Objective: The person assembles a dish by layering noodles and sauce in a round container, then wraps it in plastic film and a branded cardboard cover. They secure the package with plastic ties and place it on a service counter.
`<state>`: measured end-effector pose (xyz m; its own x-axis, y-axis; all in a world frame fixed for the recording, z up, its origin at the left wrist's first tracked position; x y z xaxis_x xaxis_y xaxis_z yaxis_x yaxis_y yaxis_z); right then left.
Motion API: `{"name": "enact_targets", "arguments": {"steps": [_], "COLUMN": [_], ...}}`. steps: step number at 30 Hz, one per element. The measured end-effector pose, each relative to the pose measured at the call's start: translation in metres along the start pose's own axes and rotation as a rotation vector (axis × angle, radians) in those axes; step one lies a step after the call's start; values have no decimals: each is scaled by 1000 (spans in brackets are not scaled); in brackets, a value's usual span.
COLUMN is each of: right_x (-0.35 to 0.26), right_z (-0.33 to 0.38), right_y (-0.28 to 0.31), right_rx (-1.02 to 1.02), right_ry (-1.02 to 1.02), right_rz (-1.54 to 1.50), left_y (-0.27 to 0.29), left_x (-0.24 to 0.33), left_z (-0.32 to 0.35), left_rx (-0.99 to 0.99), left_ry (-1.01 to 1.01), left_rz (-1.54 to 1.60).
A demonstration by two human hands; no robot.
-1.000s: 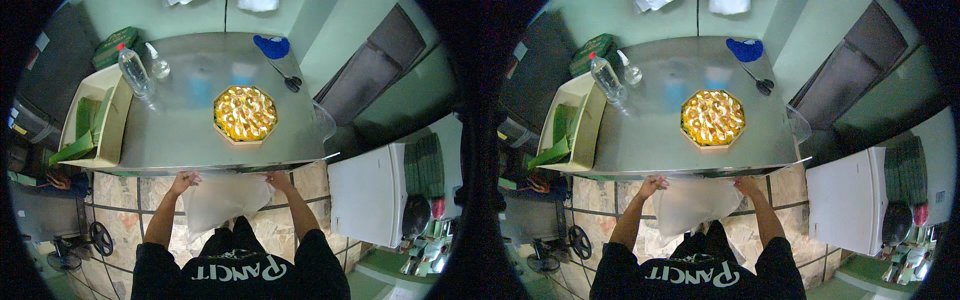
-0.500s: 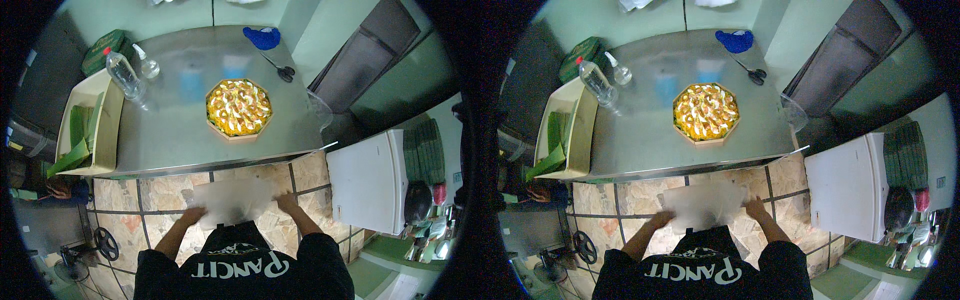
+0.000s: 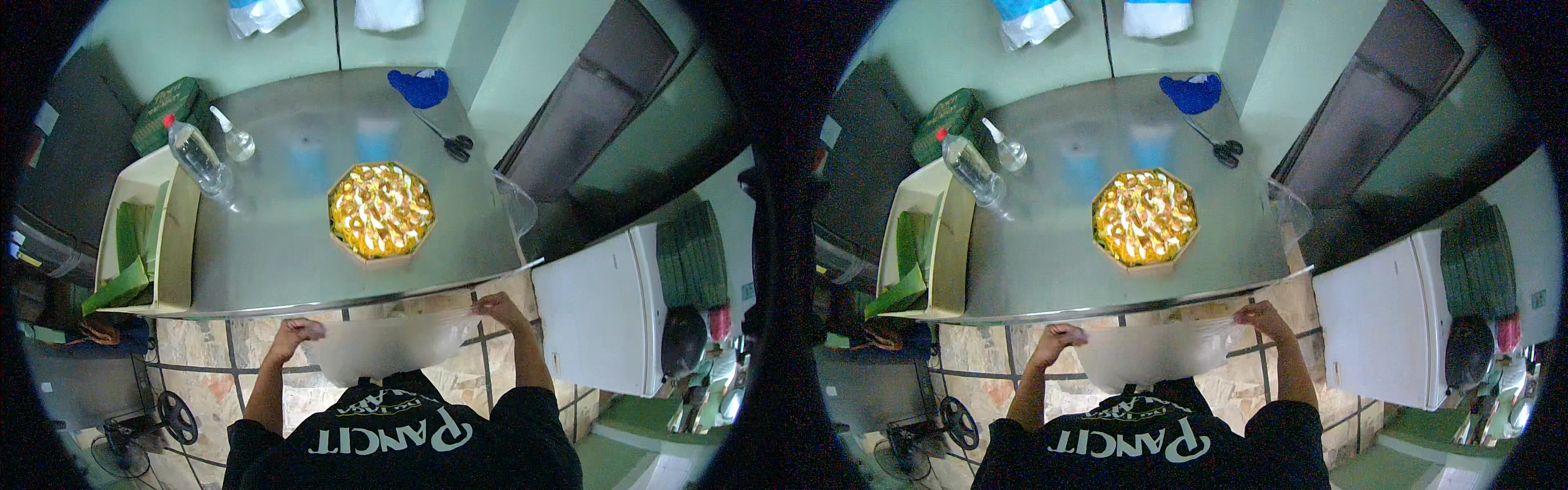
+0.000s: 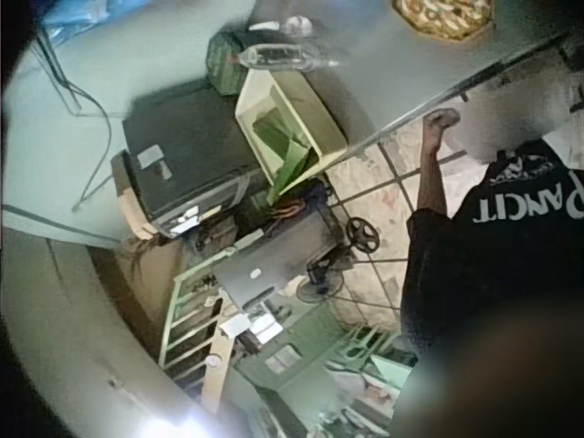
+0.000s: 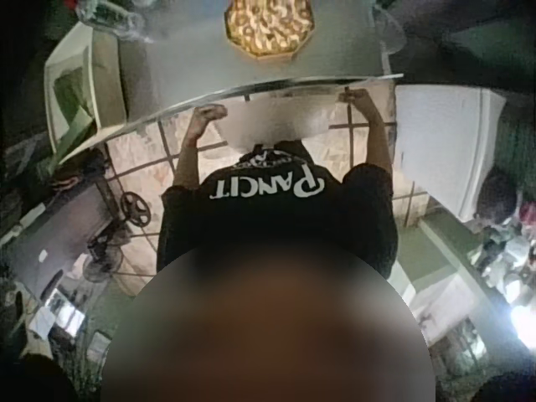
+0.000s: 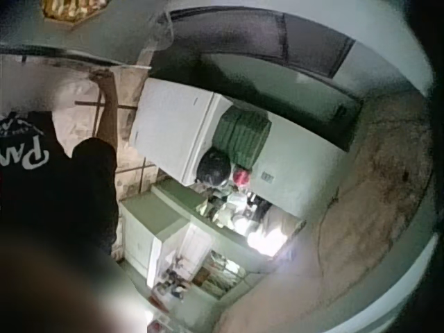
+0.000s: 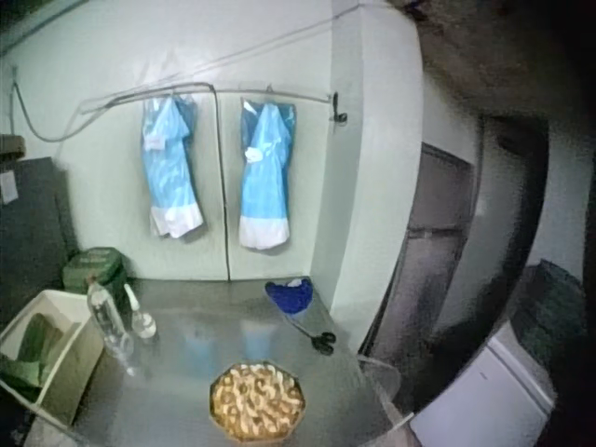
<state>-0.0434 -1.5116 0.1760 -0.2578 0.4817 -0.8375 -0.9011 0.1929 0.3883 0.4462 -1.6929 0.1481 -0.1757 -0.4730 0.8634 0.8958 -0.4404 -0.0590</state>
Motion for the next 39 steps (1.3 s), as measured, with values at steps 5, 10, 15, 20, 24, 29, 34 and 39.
{"name": "enact_targets", "arguments": {"steps": [5, 10, 15, 20, 24, 29, 34, 39], "right_x": [-49, -96, -129, -143, -132, -116, -109, -66], "right_z": [-50, -114, -197, -261, -289, -290, -200, -148], "right_y": [12, 4, 1, -1, -8, -7, -11, -26], "right_rx": [53, 276, 569, 685, 692, 663, 697, 369], "right_ry": [-36, -35, 386, 516, 508, 367, 604, 502], "right_rz": [-418, -385, -66, 102, 208, 219, -210, -196], "left_y": [-8, -21, -23, -15, -13, -12, 13, 39], "left_x": [47, 92, 156, 194, 190, 150, 128, 112], "left_z": [-33, -68, -135, -194, -228, -254, -246, -156], "left_rx": [281, 600, 1009, 1023, 985, 855, 937, 1123], "left_ry": [-75, -243, -692, -606, -496, -472, -482, -787], "left_rz": [196, 23, -530, -775, -906, -750, -442, -415]}}
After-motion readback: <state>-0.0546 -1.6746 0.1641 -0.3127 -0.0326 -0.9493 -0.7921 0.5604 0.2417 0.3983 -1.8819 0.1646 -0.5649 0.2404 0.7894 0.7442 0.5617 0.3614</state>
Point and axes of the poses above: each hand's wrist, its own z-axis away from the middle knuckle, its own y-axis out of the back of the hand, x = y × z, the point moved 2 cm from there along -z, towards the middle knuckle, and after that the axes turned 12 degrees about x, right-handed, at the moved point
